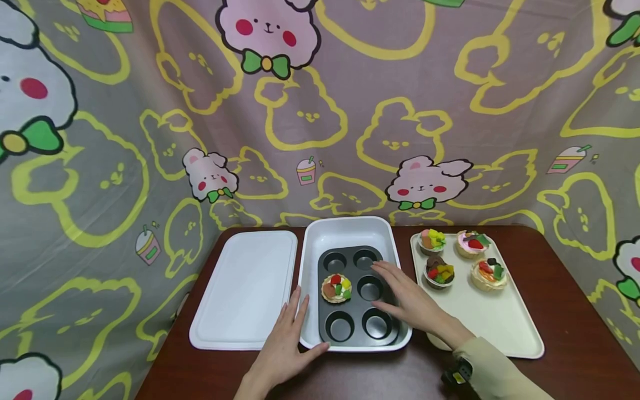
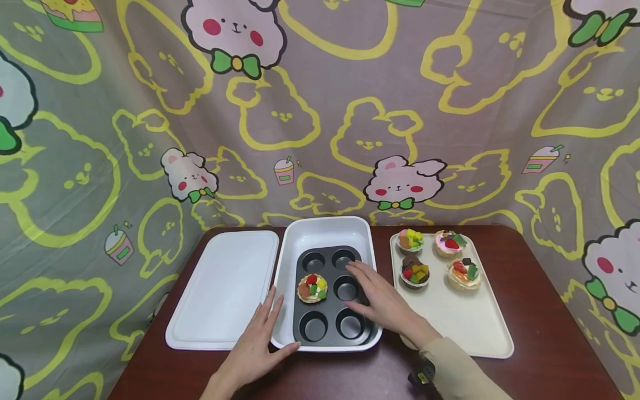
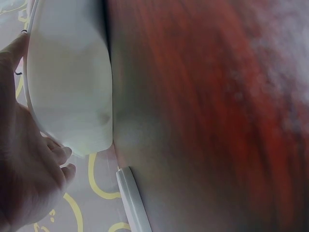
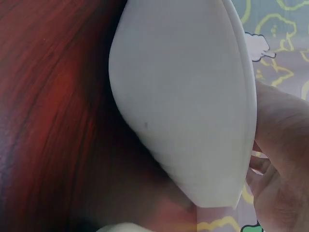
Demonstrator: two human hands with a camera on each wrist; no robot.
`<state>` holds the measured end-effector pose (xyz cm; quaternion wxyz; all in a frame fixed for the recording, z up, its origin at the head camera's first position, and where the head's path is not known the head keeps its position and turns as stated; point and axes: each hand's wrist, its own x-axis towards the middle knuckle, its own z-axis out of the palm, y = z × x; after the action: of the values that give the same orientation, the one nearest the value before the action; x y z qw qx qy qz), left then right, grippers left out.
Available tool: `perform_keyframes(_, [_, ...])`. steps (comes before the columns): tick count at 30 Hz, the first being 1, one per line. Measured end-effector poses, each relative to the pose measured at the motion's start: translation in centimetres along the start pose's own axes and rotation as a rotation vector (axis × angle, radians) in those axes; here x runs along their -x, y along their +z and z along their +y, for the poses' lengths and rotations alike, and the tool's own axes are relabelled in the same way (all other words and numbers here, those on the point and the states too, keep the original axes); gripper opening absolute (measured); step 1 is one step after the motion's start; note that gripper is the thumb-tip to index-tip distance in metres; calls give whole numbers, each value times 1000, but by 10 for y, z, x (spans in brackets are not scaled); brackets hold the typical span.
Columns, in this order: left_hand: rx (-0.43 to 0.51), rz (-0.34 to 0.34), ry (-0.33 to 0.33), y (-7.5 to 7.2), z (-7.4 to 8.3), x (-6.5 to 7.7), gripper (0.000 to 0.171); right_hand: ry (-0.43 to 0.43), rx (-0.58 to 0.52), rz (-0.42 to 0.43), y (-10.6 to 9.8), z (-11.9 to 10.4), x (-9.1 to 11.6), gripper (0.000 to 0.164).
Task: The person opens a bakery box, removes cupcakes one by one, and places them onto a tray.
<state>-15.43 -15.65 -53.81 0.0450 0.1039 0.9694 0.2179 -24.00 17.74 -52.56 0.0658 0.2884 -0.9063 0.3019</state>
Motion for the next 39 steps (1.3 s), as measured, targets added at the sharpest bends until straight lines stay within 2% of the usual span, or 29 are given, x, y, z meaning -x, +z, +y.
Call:
perform_keyframes(8, [5, 1, 4, -1, 0, -1, 117, 22, -16, -72, 5, -9, -15, 84])
perform_keyframes(14, [1, 25, 34, 0, -1, -1, 116, 43, -44, -118, 9, -15, -26, 88])
perform_keyframes(21, [5, -6, -1, -1, -1, -1, 118, 66, -117, -155, 13, -16, -36, 92])
perform_keyframes(28, [-1, -8, 4, 0, -2, -1, 118, 129, -224, -220, 19, -18, -45, 104])
perform_keyframes(34, [2, -11, -8, 1, -2, -2, 118, 132, -290, -264, 27, -17, -54, 110])
perform_keyframes(39, [-2, -13, -2, 1, -1, -2, 118, 123, -299, -282, 36, -16, -58, 113])
